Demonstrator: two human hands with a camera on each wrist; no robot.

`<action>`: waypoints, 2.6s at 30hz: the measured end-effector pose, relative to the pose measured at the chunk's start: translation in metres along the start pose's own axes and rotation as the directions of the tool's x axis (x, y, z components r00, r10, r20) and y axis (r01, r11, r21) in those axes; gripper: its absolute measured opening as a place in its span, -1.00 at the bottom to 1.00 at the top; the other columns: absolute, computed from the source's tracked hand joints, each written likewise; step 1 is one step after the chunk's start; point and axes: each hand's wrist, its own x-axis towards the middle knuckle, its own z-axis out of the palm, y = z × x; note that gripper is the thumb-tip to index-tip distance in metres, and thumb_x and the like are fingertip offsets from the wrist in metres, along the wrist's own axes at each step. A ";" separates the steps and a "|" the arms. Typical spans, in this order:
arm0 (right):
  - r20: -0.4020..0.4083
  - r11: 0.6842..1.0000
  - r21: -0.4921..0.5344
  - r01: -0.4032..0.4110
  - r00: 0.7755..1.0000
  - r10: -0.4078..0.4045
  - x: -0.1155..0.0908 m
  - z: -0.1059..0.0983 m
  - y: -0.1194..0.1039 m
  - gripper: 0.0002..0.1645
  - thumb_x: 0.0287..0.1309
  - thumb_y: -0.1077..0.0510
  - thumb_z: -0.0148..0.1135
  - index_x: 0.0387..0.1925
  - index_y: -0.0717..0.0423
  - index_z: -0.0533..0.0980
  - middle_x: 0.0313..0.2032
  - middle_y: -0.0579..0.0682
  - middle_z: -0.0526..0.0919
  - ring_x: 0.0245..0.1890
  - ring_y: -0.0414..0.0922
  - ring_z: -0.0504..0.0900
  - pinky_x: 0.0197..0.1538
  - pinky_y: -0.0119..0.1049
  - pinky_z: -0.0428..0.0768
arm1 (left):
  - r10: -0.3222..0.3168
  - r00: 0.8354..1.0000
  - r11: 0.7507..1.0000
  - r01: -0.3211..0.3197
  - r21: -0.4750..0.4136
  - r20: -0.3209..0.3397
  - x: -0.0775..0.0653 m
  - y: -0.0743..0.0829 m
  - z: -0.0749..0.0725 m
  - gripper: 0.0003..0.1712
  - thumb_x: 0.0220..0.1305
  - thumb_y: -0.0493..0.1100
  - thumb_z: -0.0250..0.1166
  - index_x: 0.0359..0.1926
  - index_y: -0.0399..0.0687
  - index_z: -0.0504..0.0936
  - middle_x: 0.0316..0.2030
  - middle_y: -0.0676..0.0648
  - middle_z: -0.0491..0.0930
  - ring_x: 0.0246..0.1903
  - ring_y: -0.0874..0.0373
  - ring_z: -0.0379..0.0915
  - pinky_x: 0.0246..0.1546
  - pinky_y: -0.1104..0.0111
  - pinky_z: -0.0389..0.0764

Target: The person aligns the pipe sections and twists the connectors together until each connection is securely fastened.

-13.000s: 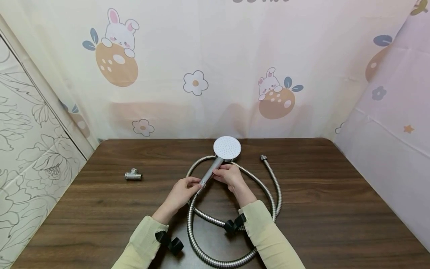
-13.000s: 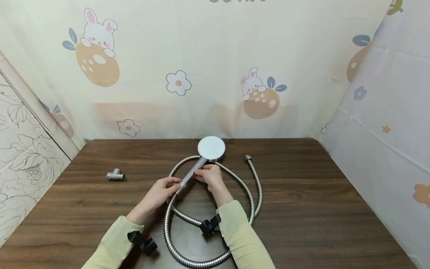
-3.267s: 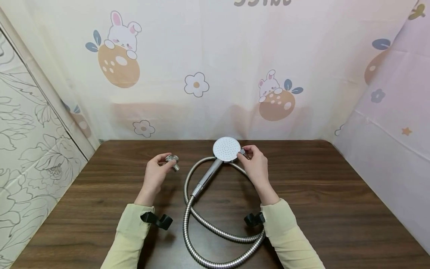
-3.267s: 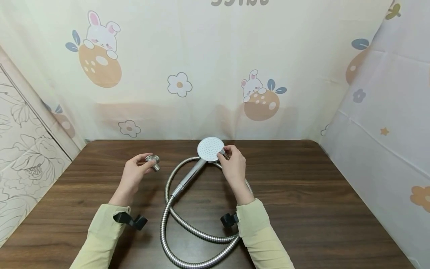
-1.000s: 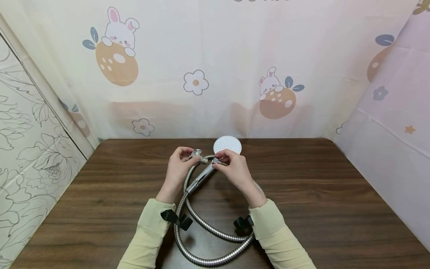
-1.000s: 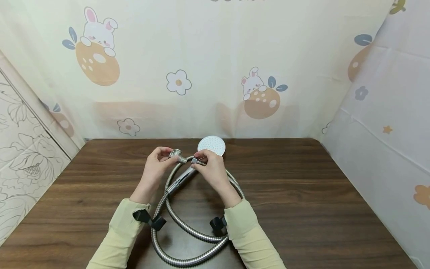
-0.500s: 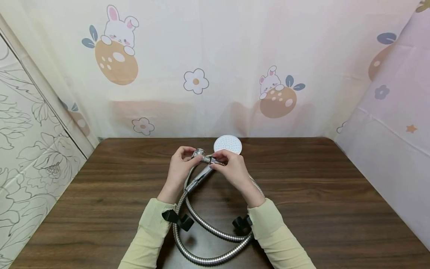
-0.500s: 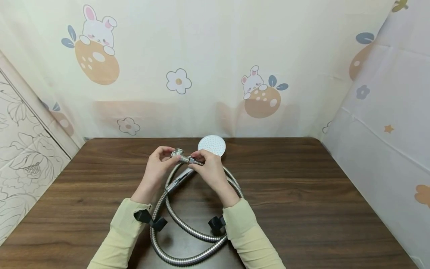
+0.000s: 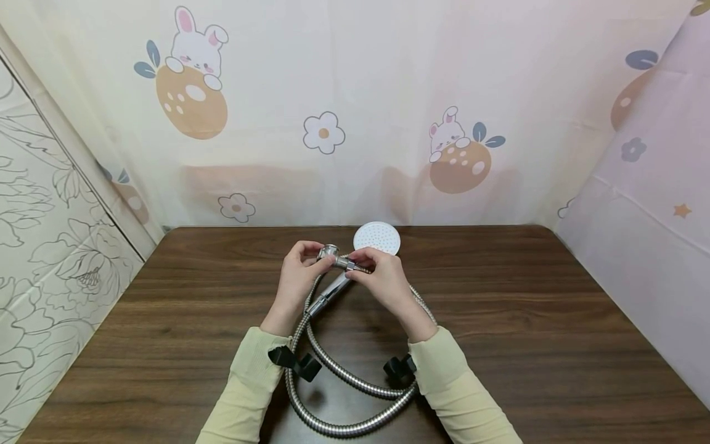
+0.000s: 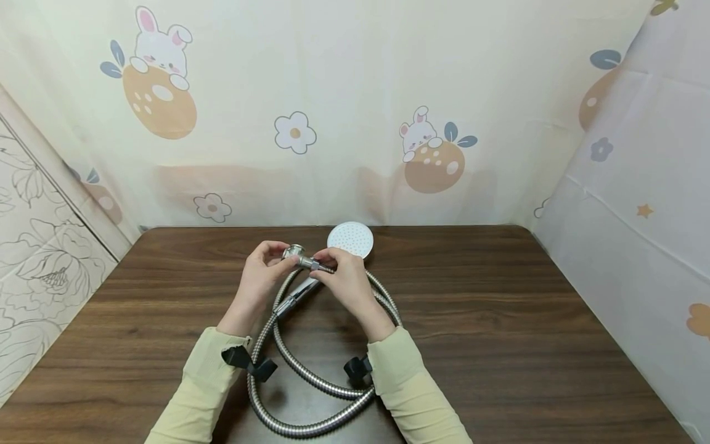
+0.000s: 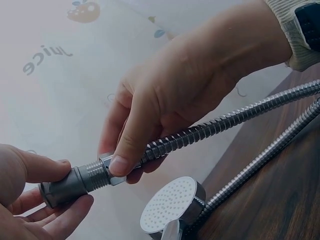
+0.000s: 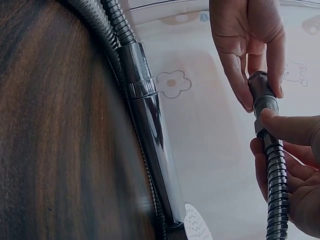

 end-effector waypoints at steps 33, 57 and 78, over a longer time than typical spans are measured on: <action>0.108 0.999 -0.014 0.045 0.993 -0.043 -0.001 -0.001 0.002 -0.77 0.10 0.14 0.21 -0.19 0.12 0.48 -0.34 -0.03 0.61 -0.35 -0.19 0.55 -0.27 -0.34 0.51 | 0.043 0.999 0.998 -0.043 0.038 -0.002 0.001 -0.003 0.001 -0.64 0.05 -0.41 0.28 -0.10 -0.31 0.42 -0.17 -0.15 0.42 -0.25 0.16 0.52 -0.31 0.51 0.53; 0.128 1.000 -0.027 -0.010 0.992 0.014 -0.002 0.001 0.006 -0.64 -0.01 0.17 0.33 -0.15 0.10 0.43 -0.29 -0.02 0.66 -0.21 -0.14 0.60 -0.12 -0.19 0.50 | 0.031 0.999 0.998 -0.032 0.061 0.020 0.000 -0.004 0.001 -0.65 0.07 -0.36 0.29 -0.09 -0.26 0.43 -0.13 -0.14 0.44 -0.20 0.10 0.52 -0.26 0.46 0.52; 0.133 1.000 0.019 -0.007 0.991 0.005 -0.003 -0.001 0.005 -0.71 0.14 0.10 0.19 -0.11 0.08 0.44 -0.27 -0.03 0.60 -0.33 -0.18 0.57 -0.25 -0.31 0.48 | 0.060 0.998 0.997 -0.060 0.042 0.013 -0.001 -0.003 0.002 -0.63 0.06 -0.39 0.28 -0.08 -0.30 0.41 -0.14 -0.17 0.44 -0.23 0.14 0.53 -0.29 0.51 0.52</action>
